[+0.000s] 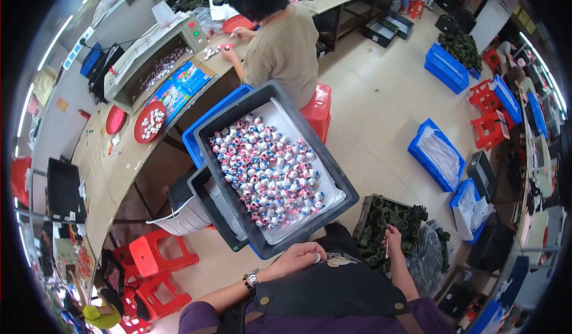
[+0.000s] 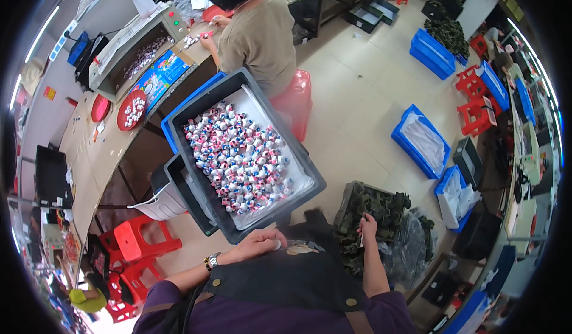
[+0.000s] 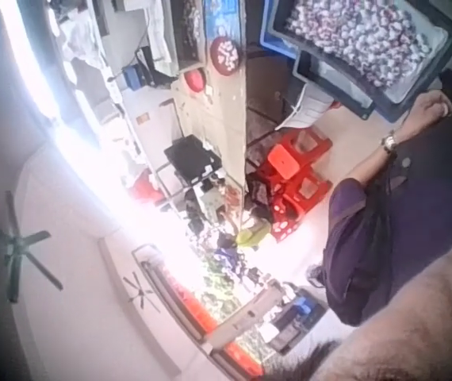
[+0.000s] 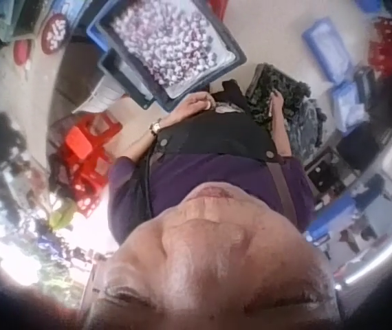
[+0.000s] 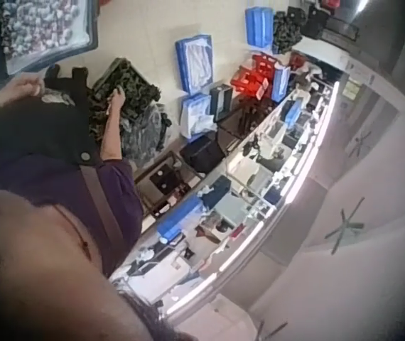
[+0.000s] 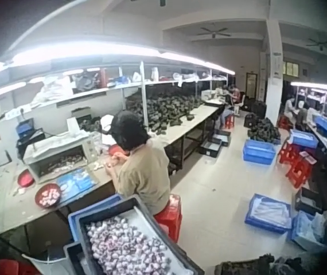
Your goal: The person assembles small plastic housings by inserting multi-colored components into them by hand, then transfers the assembled housings to a tray.
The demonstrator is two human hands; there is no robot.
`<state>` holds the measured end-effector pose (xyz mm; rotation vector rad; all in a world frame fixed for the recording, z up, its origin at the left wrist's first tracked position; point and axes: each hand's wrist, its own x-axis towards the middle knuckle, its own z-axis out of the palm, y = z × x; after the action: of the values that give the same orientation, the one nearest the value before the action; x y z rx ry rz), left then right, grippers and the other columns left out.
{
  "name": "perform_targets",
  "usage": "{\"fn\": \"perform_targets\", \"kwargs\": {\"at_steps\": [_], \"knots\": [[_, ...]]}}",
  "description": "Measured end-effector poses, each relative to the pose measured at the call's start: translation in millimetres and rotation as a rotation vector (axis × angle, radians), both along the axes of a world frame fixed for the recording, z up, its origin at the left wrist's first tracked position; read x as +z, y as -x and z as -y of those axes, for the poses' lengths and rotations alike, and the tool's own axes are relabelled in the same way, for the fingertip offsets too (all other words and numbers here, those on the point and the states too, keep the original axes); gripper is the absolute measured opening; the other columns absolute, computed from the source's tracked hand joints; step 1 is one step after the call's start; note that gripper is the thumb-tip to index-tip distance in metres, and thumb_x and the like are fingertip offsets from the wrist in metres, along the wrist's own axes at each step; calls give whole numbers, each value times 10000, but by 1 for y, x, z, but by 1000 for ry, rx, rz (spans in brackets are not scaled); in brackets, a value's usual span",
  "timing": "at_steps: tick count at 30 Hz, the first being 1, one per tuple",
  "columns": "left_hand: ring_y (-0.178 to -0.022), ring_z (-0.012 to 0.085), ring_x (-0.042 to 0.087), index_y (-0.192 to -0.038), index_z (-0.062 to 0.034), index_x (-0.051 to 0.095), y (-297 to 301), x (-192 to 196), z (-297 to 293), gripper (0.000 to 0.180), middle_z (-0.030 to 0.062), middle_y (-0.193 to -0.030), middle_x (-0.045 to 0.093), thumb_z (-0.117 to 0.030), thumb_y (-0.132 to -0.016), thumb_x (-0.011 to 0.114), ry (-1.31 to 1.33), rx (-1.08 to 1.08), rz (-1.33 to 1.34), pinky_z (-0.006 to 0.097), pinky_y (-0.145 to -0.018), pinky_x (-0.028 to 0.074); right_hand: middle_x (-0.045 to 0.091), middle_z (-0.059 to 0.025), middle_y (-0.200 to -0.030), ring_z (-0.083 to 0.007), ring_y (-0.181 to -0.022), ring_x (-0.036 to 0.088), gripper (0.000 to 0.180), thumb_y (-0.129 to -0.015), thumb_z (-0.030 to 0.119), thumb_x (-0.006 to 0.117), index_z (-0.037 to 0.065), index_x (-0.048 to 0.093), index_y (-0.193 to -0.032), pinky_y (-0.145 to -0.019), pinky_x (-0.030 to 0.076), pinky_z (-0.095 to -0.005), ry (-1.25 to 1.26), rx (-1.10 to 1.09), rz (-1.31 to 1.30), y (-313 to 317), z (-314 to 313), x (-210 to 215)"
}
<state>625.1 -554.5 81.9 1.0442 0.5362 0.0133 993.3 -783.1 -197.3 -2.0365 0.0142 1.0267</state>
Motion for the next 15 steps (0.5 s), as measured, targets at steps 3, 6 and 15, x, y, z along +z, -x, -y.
{"fn": "perform_targets", "kwargs": {"at_steps": [3,6,15], "knots": [[-631,-15,386,-1014,-60,589,-24,4,-10,180,-87,-724,479,-188,-950,480,69,143,-74,180,-548,297,540,-27,-640,-122,-392,478,429,-856,101,536,73,531,-1284,-355,360,-253,29,94,-69,-33,-32,-24],[-654,-9,399,-1035,-55,589,-58,-8,-15,199,-80,-752,494,-192,-945,475,59,247,-100,178,-572,313,535,-37,-611,-130,-401,494,434,-851,96,541,64,528,-1283,-353,365,-271,76,243,-86,-74,-69,-52],[-600,-3,383,-1005,-50,608,-172,8,-18,164,-93,-704,470,-155,-945,496,157,466,-349,178,-535,291,615,-89,-660,-194,-485,576,371,-810,114,602,96,608,-1180,-443,461,-329,63,658,159,-210,-216,-61]]}}
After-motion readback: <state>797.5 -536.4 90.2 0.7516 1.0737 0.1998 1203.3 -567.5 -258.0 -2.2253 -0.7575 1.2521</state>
